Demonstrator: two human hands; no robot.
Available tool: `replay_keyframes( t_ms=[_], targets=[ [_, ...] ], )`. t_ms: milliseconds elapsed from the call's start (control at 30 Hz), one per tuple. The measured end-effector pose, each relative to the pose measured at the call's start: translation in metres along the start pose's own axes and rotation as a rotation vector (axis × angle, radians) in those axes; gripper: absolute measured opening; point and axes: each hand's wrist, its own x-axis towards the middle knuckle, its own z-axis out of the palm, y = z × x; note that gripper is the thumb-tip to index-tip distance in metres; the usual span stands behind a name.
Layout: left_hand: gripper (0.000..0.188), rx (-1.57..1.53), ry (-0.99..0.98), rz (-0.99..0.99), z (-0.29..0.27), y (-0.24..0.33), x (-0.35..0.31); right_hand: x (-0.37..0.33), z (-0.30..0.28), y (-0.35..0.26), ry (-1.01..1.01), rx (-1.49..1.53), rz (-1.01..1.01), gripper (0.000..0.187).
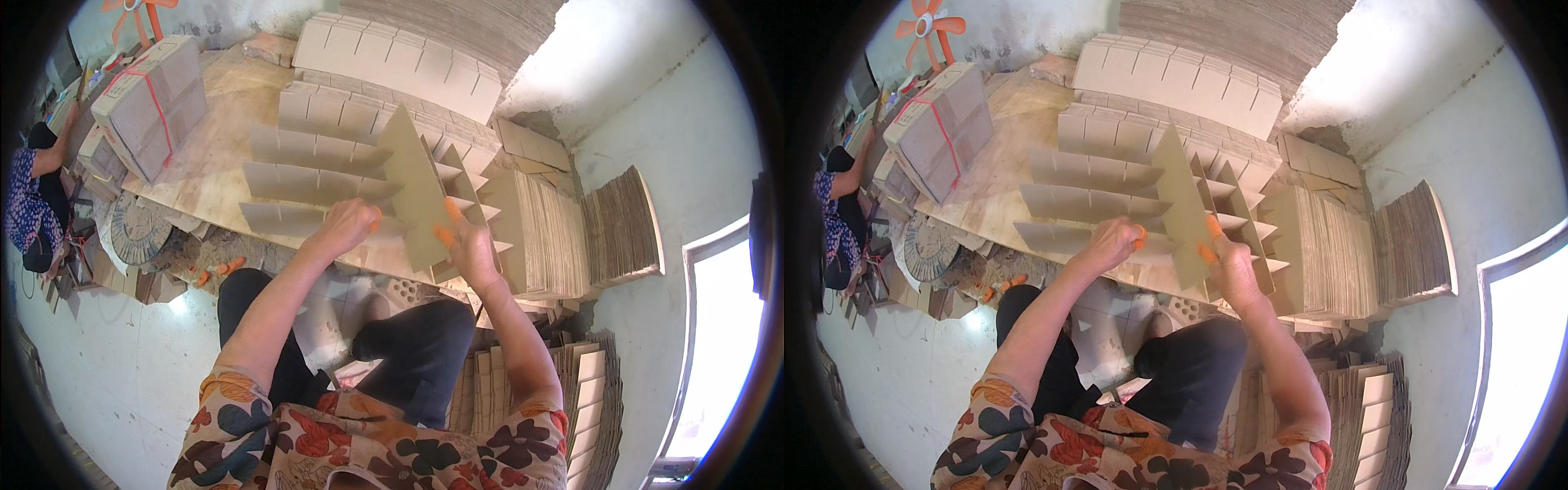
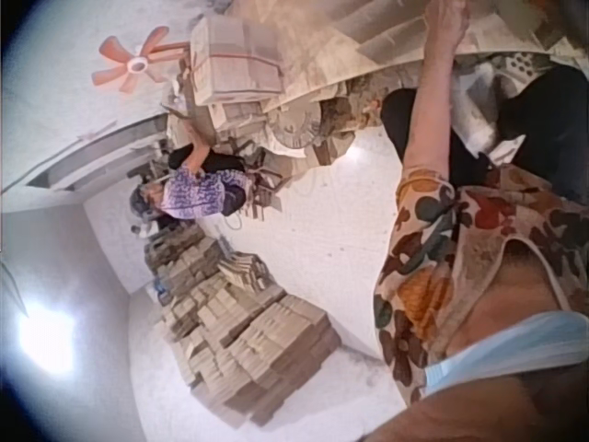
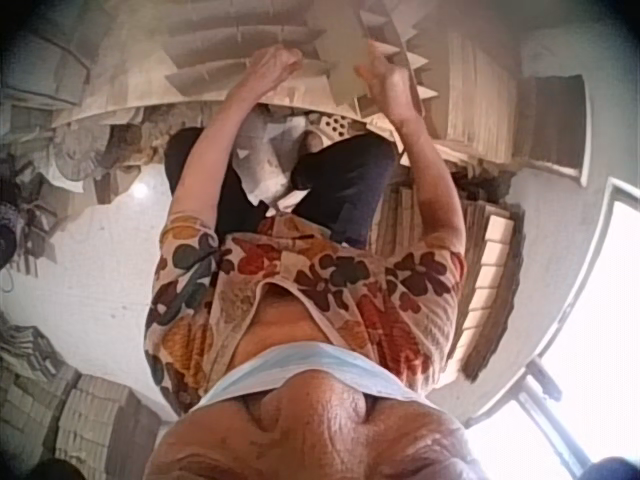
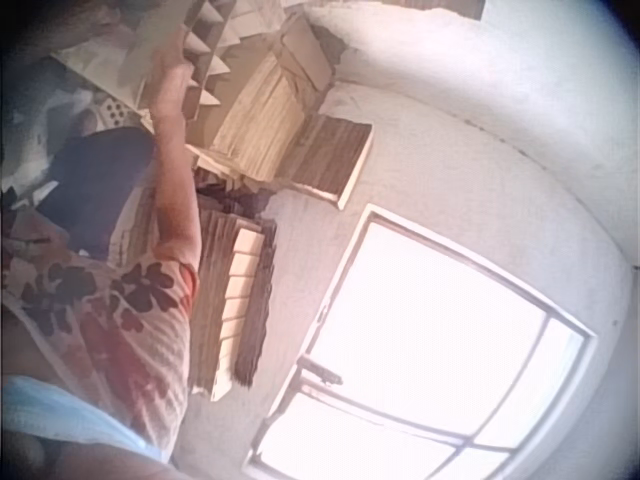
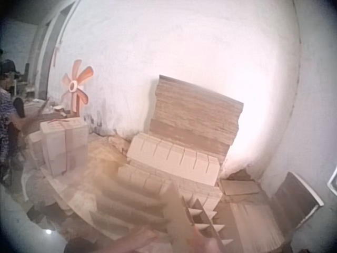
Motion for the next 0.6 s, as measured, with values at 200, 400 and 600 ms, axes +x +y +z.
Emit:
replay_keyframes(
  t_ms=[200, 400, 600],
  targets=[
    [0.009, -0.021, 0.007, 0.017, 0.002, 0.004, -0.001, -0.004, 0.015, 0.031, 0.066, -0.099, -0.164, 0.047],
    [0.01, -0.049, 0.033, -0.005, -0.002, 0.003, -0.004, 0.02, -0.011, -0.005, -0.152, -0.174, -0.089, 0.037],
    [0.012, -0.025, 0.001, 0.027, 0.001, 0.009, -0.004, -0.015, 0.043, 0.037, -0.169, -0.187, -0.21, 0.053]
  ],
)
